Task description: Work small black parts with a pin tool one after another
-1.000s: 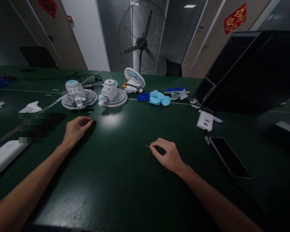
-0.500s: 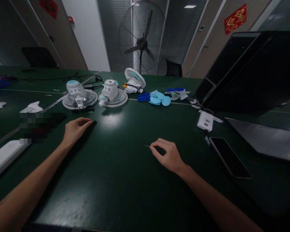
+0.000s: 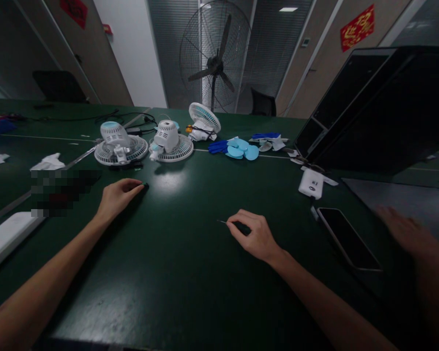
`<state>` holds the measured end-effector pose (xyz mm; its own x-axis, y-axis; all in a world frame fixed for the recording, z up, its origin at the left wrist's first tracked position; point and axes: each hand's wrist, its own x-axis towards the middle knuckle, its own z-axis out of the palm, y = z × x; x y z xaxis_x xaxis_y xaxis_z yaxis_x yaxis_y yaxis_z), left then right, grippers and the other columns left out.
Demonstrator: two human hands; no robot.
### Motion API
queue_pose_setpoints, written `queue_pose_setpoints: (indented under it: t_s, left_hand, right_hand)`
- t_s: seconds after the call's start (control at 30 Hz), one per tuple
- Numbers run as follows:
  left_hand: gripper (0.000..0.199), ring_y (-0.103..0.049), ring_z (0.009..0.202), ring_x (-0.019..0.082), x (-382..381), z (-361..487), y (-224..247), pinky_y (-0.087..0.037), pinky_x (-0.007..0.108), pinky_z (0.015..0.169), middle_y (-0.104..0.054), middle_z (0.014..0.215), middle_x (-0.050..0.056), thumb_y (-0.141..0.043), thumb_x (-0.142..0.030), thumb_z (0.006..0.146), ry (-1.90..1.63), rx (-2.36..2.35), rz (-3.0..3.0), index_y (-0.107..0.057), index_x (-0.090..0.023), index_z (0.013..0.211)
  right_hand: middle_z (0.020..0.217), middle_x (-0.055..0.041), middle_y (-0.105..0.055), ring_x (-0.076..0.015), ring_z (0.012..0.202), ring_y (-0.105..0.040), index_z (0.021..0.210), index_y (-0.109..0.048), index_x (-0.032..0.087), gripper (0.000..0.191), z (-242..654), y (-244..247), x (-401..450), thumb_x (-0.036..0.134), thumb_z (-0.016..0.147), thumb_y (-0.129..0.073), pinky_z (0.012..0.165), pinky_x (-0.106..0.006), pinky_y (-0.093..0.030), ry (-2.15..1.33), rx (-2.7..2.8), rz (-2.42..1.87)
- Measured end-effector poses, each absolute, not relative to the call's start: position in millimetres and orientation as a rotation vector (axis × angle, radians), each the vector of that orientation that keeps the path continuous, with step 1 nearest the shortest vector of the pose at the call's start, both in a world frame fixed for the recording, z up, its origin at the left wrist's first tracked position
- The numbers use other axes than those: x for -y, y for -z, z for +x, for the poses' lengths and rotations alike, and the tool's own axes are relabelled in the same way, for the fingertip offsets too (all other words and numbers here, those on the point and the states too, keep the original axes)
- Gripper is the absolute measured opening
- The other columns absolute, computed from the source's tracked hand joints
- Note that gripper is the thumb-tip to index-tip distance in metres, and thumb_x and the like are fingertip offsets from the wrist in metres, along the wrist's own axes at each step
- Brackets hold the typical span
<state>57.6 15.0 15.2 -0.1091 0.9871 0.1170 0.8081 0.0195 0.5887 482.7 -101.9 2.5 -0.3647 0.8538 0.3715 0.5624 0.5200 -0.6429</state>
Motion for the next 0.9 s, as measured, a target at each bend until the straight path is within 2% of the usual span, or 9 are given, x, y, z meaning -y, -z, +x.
queue_pose_setpoints:
  t_s: [0.07,0.17,0.3,0.47,0.63,0.9]
  left_hand:
    - [0.057,-0.07,0.095,0.027,-9.9,71.6,-17.2,-0.053,0.033,0.082,-0.076,0.108,0.009,-0.066,-0.064,0.08,-0.695,-1.865,1.882,-0.075,-0.019,0.114]
    - [0.048,-0.068,0.089,0.025,5.0,106.7,-17.9,-0.053,0.034,0.077,-0.075,0.106,0.008,-0.064,-0.06,0.085,-0.596,-1.572,2.019,-0.075,-0.023,0.112]
    - [0.029,-0.066,0.082,0.022,33.3,167.5,-14.8,-0.051,0.033,0.073,-0.073,0.099,0.006,-0.065,-0.047,0.09,-0.535,-1.196,2.127,-0.074,-0.025,0.107]
    - [0.012,-0.065,0.084,0.02,59.6,224.5,-8.8,-0.052,0.033,0.074,-0.07,0.098,0.005,-0.068,-0.032,0.089,-0.573,-0.931,2.161,-0.071,-0.024,0.099]
    - [0.011,-0.064,0.087,0.022,66.8,237.8,-1.0,-0.052,0.035,0.076,-0.068,0.093,0.005,-0.068,-0.027,0.088,-0.647,-0.892,2.19,-0.069,-0.025,0.099]
    - [0.012,-0.062,0.091,0.02,67.0,235.1,-1.6,-0.049,0.035,0.081,-0.068,0.097,0.004,-0.068,-0.026,0.09,-0.617,-0.878,2.201,-0.068,-0.024,0.101]
  right_hand:
    - [0.092,-0.0044,-0.072,-0.0165,0.079,-0.068,0.1,-0.072,0.02,0.013,483.0,-2.0,102.0,0.023,0.1,-0.059,0.072,-0.029,-0.055,-0.543,2.086,-1.147]
    - [0.092,-0.0044,-0.072,-0.016,0.078,-0.068,0.1,-0.073,0.019,0.014,482.3,-4.0,103.1,0.025,0.1,-0.06,0.071,-0.029,-0.055,-0.53,2.128,-1.153]
    - [0.093,-0.004,-0.072,-0.0153,0.075,-0.067,0.1,-0.074,0.02,0.014,480.1,-8.5,105.2,0.024,0.099,-0.06,0.07,-0.028,-0.053,-0.495,2.197,-1.155]
    - [0.091,-0.0038,-0.072,-0.0162,0.076,-0.067,0.098,-0.074,0.021,0.013,482.3,-7.1,106.1,0.023,0.098,-0.061,0.073,-0.029,-0.052,-0.454,2.217,-1.16]
    - [0.09,-0.0032,-0.072,-0.0159,0.074,-0.067,0.097,-0.073,0.021,0.013,491.4,-6.8,106.0,0.023,0.097,-0.061,0.07,-0.029,-0.051,-0.451,2.244,-1.148]
    - [0.088,-0.0025,-0.072,-0.0158,0.072,-0.067,0.095,-0.073,0.021,0.012,494.3,-6.7,104.9,0.022,0.096,-0.061,0.067,-0.029,-0.047,-0.441,2.278,-1.157]
